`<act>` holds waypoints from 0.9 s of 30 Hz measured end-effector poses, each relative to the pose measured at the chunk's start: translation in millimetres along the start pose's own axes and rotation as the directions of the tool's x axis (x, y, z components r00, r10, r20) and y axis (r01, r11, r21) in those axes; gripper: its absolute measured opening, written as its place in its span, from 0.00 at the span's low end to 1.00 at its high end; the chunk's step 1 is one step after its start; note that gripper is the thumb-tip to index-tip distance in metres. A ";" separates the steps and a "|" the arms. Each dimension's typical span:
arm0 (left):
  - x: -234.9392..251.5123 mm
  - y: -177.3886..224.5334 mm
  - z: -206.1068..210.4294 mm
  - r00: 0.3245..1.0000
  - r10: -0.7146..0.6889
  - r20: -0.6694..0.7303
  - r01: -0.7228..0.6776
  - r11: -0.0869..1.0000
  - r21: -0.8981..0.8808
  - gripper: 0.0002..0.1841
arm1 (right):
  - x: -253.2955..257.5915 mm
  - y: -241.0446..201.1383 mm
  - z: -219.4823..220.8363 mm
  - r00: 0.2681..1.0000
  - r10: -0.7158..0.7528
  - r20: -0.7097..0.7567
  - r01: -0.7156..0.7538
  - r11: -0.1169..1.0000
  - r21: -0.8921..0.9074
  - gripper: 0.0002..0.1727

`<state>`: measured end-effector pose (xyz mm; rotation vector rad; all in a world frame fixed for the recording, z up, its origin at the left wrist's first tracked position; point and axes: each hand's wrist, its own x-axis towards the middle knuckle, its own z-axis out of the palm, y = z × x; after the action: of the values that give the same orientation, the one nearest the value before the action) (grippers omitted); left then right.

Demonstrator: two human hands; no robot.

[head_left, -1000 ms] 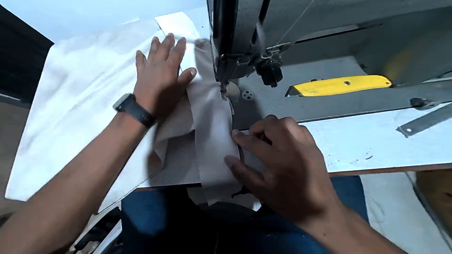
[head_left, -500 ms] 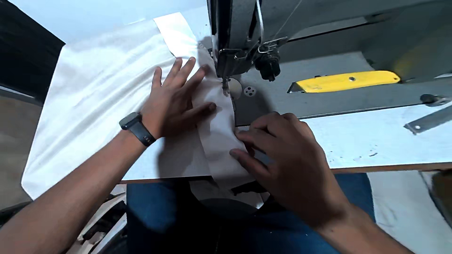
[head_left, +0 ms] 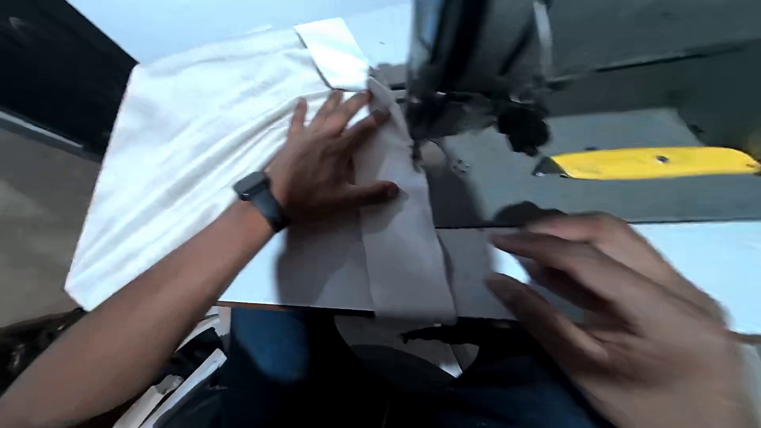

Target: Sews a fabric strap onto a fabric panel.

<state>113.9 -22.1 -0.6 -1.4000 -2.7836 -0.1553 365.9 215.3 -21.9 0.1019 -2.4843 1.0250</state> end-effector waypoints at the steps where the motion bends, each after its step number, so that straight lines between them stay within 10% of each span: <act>1: -1.7 -1.2 0.1 1.000 0.009 -0.030 -0.009 1.000 -0.007 0.55 | -3.4 7.8 -1.4 1.000 -0.005 -0.017 0.006 0.999 0.051 0.18; 11: -0.6 11.0 -9.2 0.960 0.003 -0.280 0.011 0.999 0.048 0.43 | 3.9 -0.6 5.3 0.993 -0.024 0.115 0.022 1.000 0.022 0.14; 16: 25.6 6.7 -2.2 0.959 -0.032 -0.280 0.015 0.998 -0.060 0.53 | 1.1 -4.6 7.2 0.995 -0.025 0.099 0.029 0.999 -0.041 0.13; 27: 47.0 -22.1 -1.4 0.999 0.005 0.048 -0.005 1.000 0.002 0.74 | -3.7 -4.3 6.3 0.997 -0.015 0.075 0.019 0.998 -0.054 0.14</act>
<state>68.1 2.2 2.1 -1.4284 -2.8176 -0.1206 367.9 207.6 -24.7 0.1464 -2.5722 0.9624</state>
